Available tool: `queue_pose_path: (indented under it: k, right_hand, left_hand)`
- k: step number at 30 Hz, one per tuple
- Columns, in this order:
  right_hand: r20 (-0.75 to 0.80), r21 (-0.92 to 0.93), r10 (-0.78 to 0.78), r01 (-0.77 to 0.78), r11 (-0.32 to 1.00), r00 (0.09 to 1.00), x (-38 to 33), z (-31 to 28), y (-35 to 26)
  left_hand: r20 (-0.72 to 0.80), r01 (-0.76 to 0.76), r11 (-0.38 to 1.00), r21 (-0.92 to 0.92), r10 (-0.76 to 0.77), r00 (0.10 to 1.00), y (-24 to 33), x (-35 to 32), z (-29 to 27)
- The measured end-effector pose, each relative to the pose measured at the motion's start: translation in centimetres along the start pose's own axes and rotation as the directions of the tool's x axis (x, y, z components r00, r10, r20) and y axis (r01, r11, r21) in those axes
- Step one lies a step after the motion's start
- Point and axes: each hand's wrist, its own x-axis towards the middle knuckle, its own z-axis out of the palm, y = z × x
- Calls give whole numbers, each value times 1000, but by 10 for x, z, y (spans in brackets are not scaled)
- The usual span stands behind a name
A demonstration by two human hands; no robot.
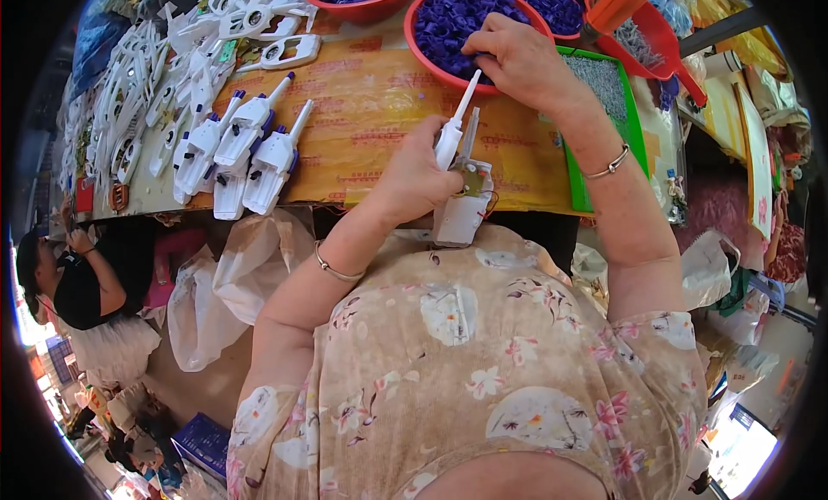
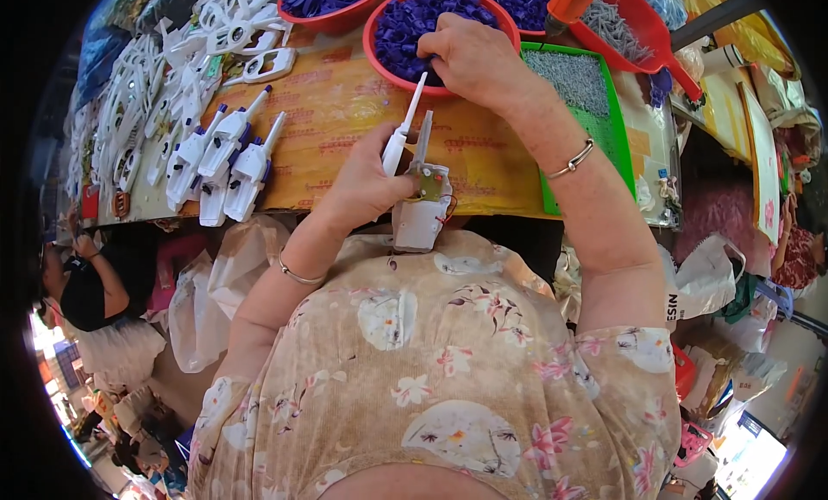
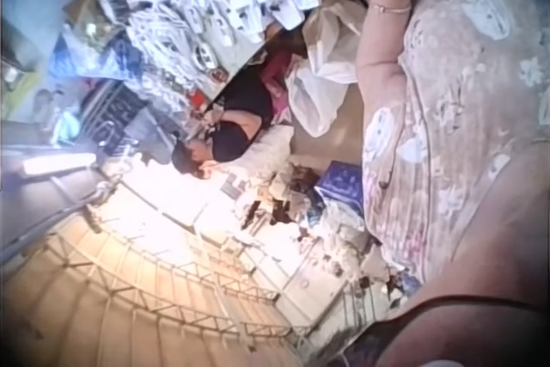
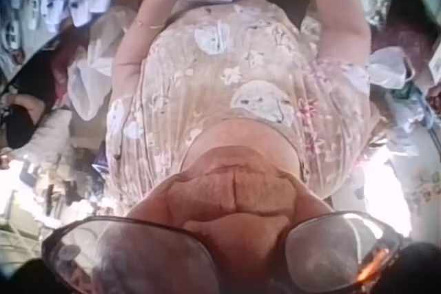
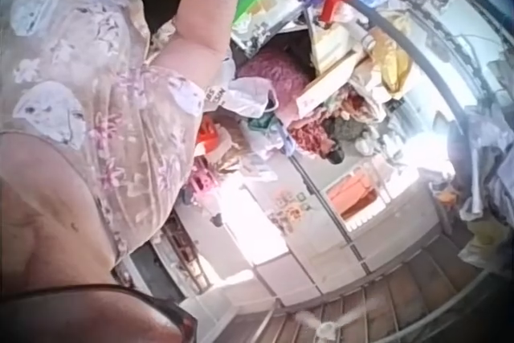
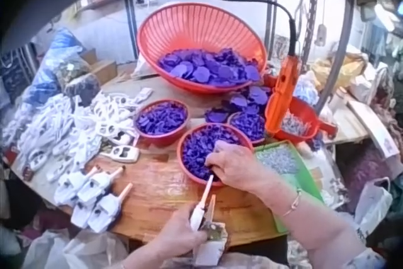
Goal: Assembling plastic toy walkie-talkies by fitting internal components and outer shells.
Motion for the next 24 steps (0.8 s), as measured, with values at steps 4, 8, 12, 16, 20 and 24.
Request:
queue_pose_path:
  k: [4, 8, 12, 16, 20, 24]
  right_hand:
    - [-159, 162, -29, 55, 985, 987, -2, -9, 9]
    - [19, 657, 402, -315, 685, 915, -11, -16, 1]
    - [225, 875, 490, -396, 279, 842, -24, -27, -2]
    - [334, 871, 433, -450, 199, 837, -35, -43, -31]
    - [377, 800, 278, -461, 383, 884, -49, -42, -49]
    - [408, 692, 167, -423, 585, 898, -56, -37, -55]
  left_hand:
    - [-27, 134, 983, -123, -138, 990, 18, -5, -2]
    - [-113, 19, 969, -248, -49, 992, 5, -7, -8]
    - [-118, 35, 864, -502, -109, 987, 10, -13, -11]
    - [-80, 7, 816, -578, -65, 995, 9, -17, -13]
    - [-108, -42, 925, -377, 1, 994, 17, -21, -15]
    - [-86, -58, 946, -318, 32, 996, 22, -24, -12]
